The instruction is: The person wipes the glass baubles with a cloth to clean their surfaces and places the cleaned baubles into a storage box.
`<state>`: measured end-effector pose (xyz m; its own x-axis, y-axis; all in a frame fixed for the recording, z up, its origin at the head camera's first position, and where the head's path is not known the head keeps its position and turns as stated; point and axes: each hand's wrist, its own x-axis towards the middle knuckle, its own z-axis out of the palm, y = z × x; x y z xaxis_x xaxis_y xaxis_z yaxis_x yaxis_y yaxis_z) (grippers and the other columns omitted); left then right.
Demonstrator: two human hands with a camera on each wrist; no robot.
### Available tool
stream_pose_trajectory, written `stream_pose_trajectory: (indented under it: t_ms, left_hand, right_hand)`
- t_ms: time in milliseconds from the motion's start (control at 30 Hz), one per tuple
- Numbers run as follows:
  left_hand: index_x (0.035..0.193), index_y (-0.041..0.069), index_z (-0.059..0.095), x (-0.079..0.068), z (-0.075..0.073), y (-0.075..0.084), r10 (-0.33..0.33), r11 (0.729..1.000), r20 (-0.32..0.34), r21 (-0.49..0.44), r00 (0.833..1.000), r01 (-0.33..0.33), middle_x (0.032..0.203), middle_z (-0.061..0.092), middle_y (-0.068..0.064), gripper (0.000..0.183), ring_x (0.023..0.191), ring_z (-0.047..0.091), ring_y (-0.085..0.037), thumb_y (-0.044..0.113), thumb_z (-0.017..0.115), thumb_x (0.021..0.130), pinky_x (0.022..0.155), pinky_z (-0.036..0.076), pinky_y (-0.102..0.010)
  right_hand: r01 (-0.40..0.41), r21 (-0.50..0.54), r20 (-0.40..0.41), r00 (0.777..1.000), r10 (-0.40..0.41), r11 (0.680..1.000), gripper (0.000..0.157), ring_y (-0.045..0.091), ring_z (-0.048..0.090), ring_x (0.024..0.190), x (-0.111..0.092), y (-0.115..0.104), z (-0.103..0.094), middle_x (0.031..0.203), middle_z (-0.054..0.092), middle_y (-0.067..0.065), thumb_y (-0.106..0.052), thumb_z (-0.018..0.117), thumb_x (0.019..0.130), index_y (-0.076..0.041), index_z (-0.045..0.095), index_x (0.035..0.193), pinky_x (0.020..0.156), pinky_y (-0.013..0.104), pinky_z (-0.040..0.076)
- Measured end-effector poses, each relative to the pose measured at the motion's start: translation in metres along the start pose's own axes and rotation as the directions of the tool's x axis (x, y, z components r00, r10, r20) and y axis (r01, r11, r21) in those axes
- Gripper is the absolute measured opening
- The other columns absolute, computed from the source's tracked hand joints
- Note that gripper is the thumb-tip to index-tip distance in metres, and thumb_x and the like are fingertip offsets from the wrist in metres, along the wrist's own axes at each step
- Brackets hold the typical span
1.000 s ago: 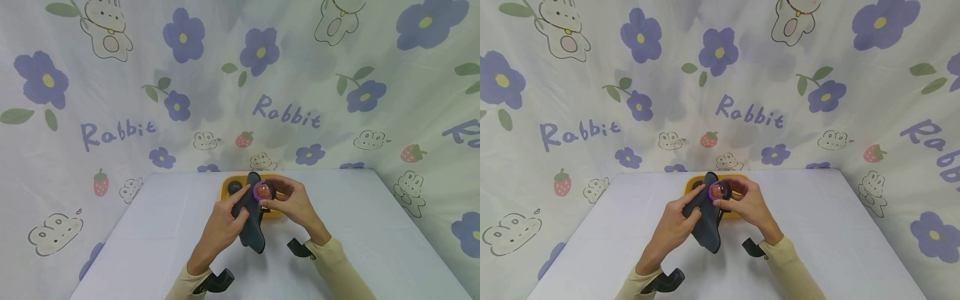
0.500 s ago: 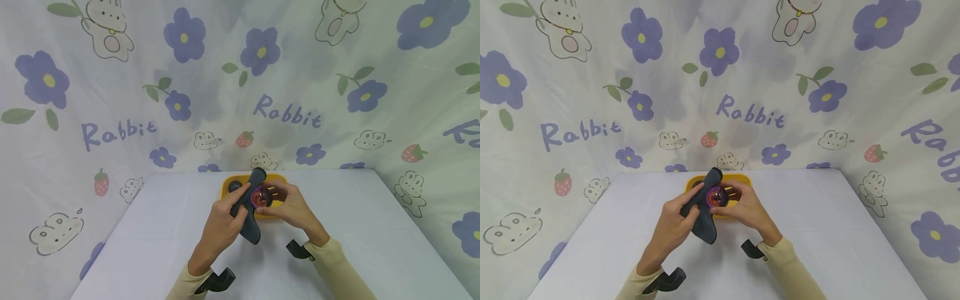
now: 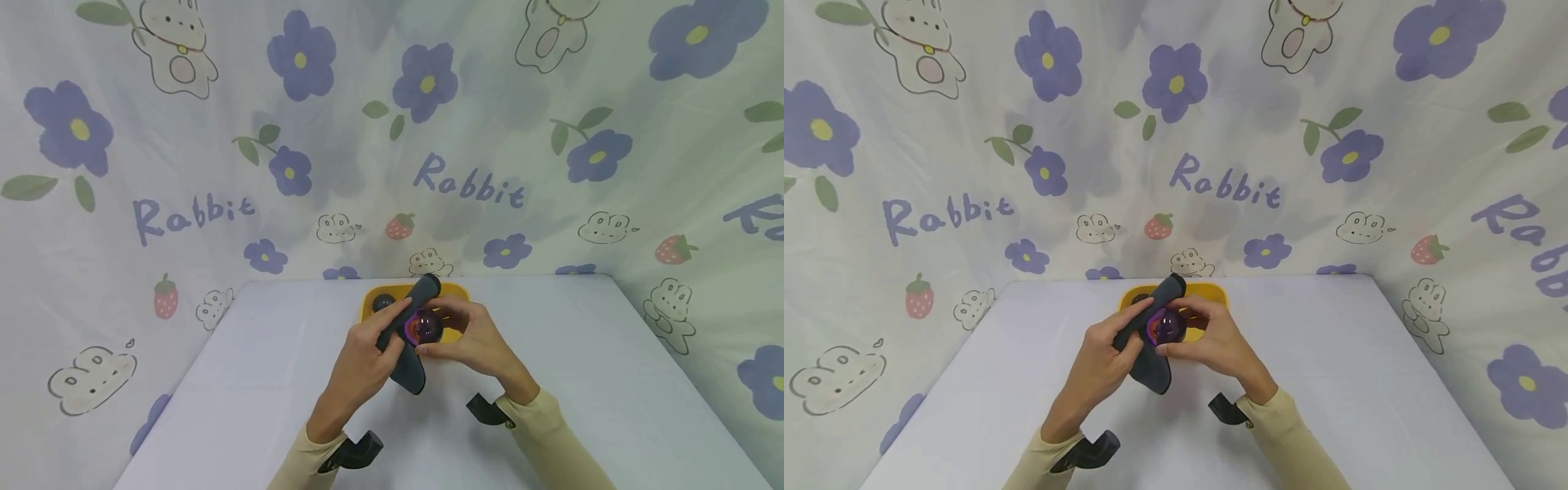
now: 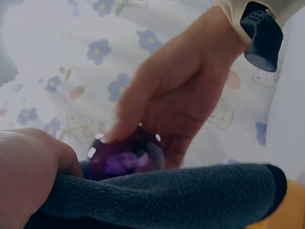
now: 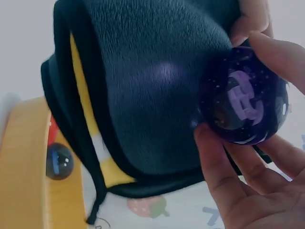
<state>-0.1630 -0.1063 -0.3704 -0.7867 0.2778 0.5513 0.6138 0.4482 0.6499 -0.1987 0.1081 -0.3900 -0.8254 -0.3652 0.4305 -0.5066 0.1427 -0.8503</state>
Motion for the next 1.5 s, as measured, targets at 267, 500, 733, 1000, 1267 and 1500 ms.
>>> stream_pose_trajectory:
  t_ms: [267,500,733,1000,1267,1500]
  left_hand:
    - [0.144,0.009,0.061,0.003,0.001,-0.001,-0.051,0.998,0.006,-0.04,0.999,0.051,0.132,0.07,-0.014,0.053,0.089,0.067,-0.018,-0.004,0.057,0.092,0.075,0.059,-0.025]
    - [0.146,0.008,0.059,0.004,0.002,0.0,-0.078,0.996,0.029,-0.033,0.997,0.079,0.112,0.073,-0.013,0.056,0.072,0.061,-0.012,-0.002,0.058,0.091,0.057,0.049,-0.02]
    - [0.146,0.01,0.059,0.0,0.004,0.006,-0.101,0.992,0.083,-0.062,0.991,0.106,0.12,0.072,-0.011,0.056,0.074,0.063,-0.011,0.0,0.06,0.092,0.055,0.049,-0.02]
    - [0.145,0.012,0.061,-0.004,0.0,0.01,-0.068,0.996,0.036,-0.061,0.997,0.07,0.107,0.074,-0.012,0.057,0.067,0.061,-0.007,-0.003,0.061,0.09,0.051,0.047,-0.02]
    - [0.144,0.012,0.061,-0.005,-0.002,0.014,-0.023,0.997,0.003,-0.074,1.0,0.023,0.125,0.074,-0.015,0.057,0.083,0.07,-0.015,-0.005,0.06,0.089,0.062,0.055,-0.022]
    - [0.143,0.01,0.062,-0.006,-0.001,0.013,0.014,0.999,-0.013,-0.052,1.0,-0.015,0.134,0.07,-0.014,0.057,0.092,0.074,-0.017,-0.007,0.059,0.089,0.072,0.057,-0.023]
  right_hand:
    - [0.07,0.128,-0.049,0.997,-0.064,0.989,0.054,0.013,0.074,0.101,0.001,0.001,-0.001,0.121,0.071,0.023,-0.002,0.087,0.075,0.0,0.068,0.126,0.094,0.03,0.059]
    - [0.122,0.174,-0.137,0.986,-0.098,0.977,0.059,0.013,0.072,0.109,0.002,0.004,-0.003,0.128,0.066,0.025,0.005,0.085,0.075,0.002,0.065,0.13,0.088,0.03,0.061]
    - [0.106,0.235,-0.242,0.969,-0.047,0.966,0.063,0.014,0.069,0.114,0.003,0.006,-0.006,0.128,0.066,0.014,0.007,0.086,0.074,0.005,0.06,0.13,0.091,0.029,0.06]
    - [0.017,0.115,-0.246,0.969,0.012,0.993,0.059,0.013,0.069,0.108,0.005,0.007,-0.008,0.126,0.069,0.016,-0.005,0.088,0.076,-0.004,0.064,0.13,0.093,0.023,0.057]
    - [-0.055,0.056,-0.177,0.982,0.064,0.997,0.062,0.018,0.069,0.105,0.005,0.006,-0.012,0.127,0.068,0.013,-0.007,0.089,0.075,-0.008,0.064,0.131,0.094,0.024,0.057]
    - [-0.055,0.023,-0.096,0.994,0.057,0.998,0.062,0.022,0.07,0.099,0.004,0.004,-0.01,0.122,0.069,0.014,-0.009,0.09,0.074,-0.01,0.065,0.13,0.093,0.026,0.057]
